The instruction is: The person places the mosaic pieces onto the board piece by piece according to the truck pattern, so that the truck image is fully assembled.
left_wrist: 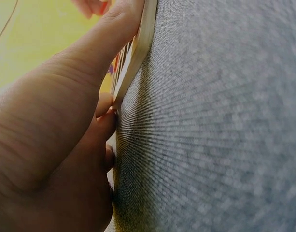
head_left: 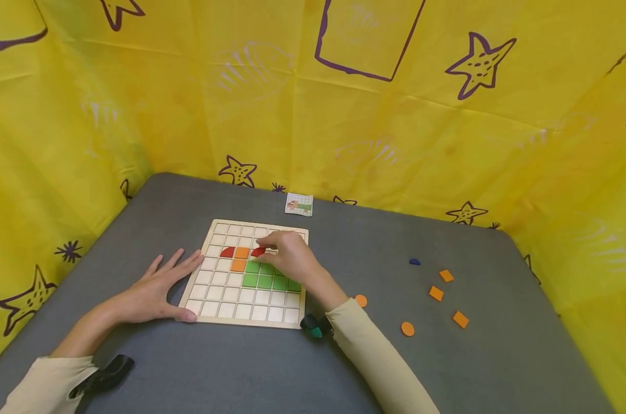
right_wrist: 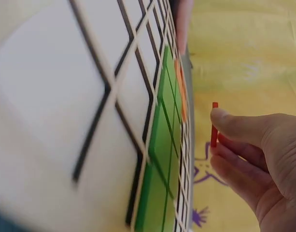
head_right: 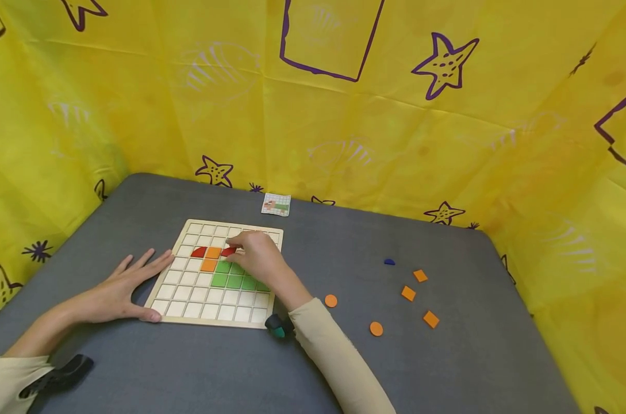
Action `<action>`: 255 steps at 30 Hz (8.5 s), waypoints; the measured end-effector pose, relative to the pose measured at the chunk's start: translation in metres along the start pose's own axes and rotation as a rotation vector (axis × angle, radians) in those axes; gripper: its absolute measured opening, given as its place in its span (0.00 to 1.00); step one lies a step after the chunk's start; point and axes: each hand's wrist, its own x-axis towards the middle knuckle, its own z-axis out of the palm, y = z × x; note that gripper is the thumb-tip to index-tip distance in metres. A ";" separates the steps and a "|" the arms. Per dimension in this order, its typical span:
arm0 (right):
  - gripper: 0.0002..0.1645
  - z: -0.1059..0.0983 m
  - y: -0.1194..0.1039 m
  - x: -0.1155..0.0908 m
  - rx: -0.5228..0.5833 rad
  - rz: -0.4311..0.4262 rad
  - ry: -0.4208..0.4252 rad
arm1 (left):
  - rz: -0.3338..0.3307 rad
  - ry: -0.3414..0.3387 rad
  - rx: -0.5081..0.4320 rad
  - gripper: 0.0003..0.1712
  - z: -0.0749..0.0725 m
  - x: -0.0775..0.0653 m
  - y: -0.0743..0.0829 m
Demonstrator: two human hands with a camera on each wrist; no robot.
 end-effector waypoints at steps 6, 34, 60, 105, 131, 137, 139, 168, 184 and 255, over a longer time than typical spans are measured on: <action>0.17 0.013 -0.012 0.009 -0.031 -0.017 -0.014 | -0.013 -0.008 -0.005 0.70 -0.001 0.001 0.002; 0.17 0.068 -0.052 0.045 -0.207 -0.033 -0.061 | 0.050 0.028 0.007 0.69 0.000 -0.001 -0.002; 0.17 0.058 -0.053 0.039 -0.203 -0.015 -0.068 | 0.045 0.037 0.006 0.68 0.002 -0.002 -0.002; 0.22 -0.006 -0.035 -0.020 0.157 -0.053 -0.079 | 0.029 0.020 0.011 0.68 0.001 0.000 -0.002; 0.21 -0.031 0.012 -0.062 0.260 0.004 0.057 | 0.036 0.029 0.021 0.69 0.000 -0.002 -0.002; 0.20 -0.038 0.023 -0.070 0.268 0.030 0.096 | 0.059 0.054 0.041 0.69 0.000 -0.004 -0.005; 0.20 -0.041 0.027 -0.073 0.273 0.044 0.107 | 0.064 0.050 0.041 0.68 0.001 -0.003 -0.006; 0.20 -0.072 0.074 -0.126 0.179 0.148 0.150 | 0.024 0.032 0.023 0.69 0.001 -0.001 -0.002; 0.21 -0.090 0.093 -0.159 0.151 0.181 0.157 | 0.039 0.026 0.029 0.69 0.001 -0.001 -0.001; 0.21 -0.164 0.147 -0.275 -0.186 0.395 0.237 | 0.033 0.022 0.019 0.69 0.000 0.000 0.000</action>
